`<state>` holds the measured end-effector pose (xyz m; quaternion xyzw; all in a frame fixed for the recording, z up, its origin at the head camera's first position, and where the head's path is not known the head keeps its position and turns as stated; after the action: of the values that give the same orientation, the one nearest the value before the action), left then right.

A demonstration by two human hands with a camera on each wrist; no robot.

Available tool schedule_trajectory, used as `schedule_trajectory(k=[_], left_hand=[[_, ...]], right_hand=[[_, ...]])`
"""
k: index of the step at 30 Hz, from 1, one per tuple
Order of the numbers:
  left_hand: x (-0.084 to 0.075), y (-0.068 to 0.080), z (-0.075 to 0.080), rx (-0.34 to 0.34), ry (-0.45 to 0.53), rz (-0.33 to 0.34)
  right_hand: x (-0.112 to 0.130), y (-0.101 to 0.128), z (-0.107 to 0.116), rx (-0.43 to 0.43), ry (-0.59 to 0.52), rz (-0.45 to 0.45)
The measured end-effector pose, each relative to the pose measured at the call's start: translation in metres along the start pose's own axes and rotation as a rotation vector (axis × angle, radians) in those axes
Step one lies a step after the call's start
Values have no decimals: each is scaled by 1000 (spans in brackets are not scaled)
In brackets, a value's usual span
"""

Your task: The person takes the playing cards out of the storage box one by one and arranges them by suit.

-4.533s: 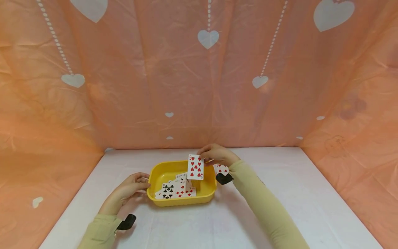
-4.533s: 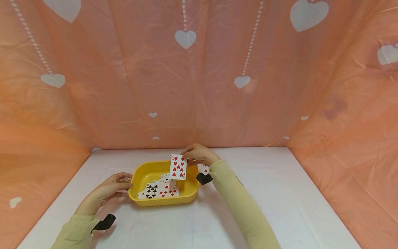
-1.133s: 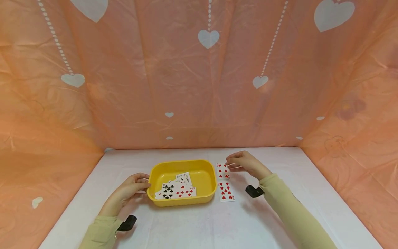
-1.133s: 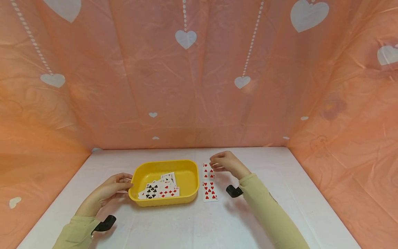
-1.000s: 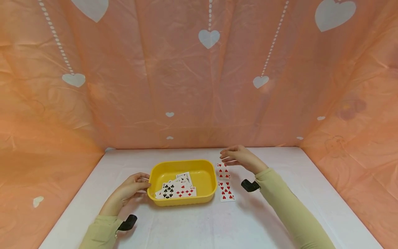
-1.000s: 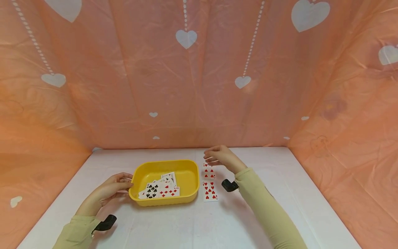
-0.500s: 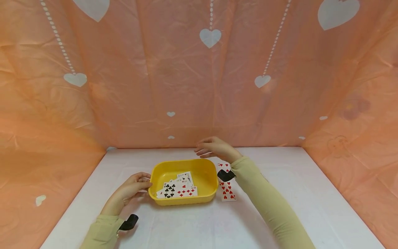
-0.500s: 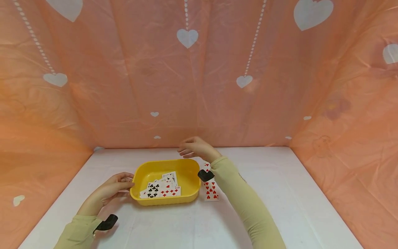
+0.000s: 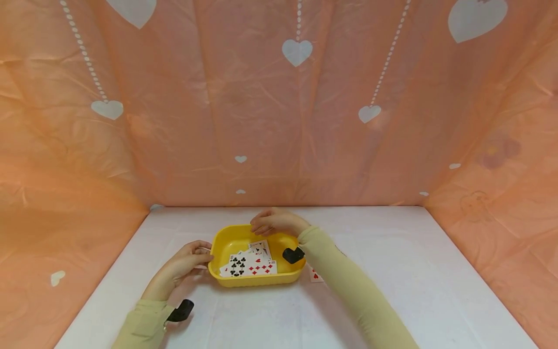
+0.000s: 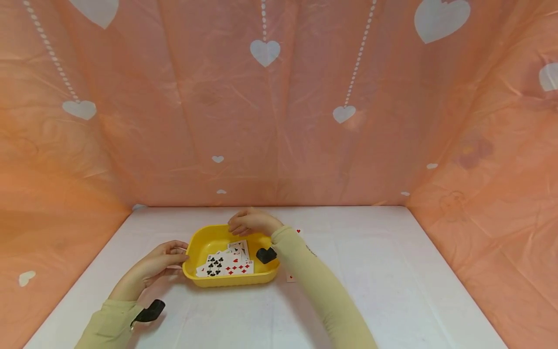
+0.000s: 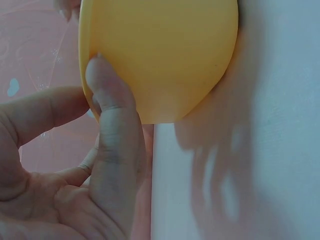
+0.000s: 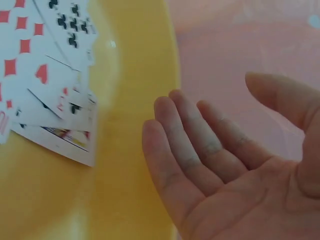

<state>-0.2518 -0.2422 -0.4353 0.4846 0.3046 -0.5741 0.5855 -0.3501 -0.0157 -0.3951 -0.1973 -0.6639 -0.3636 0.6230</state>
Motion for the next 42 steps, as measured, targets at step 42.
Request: schedule_trajectory(k=[42], left_hand=[[-1, 2, 0, 17, 18, -4]], right_hand=[[-24, -18, -42, 97, 317, -149]])
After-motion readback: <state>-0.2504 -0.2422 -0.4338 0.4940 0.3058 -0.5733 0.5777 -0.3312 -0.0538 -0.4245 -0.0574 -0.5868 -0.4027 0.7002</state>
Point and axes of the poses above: each hand's wrist, its own y-axis away from the middle knuckle, its own z-axis out of the back of the hand, x = y × z, the point moved 5 cm from there along -y, towards the middle knuckle, and after that the axes turned 10 degrees about -y, right-handed, at the moved point
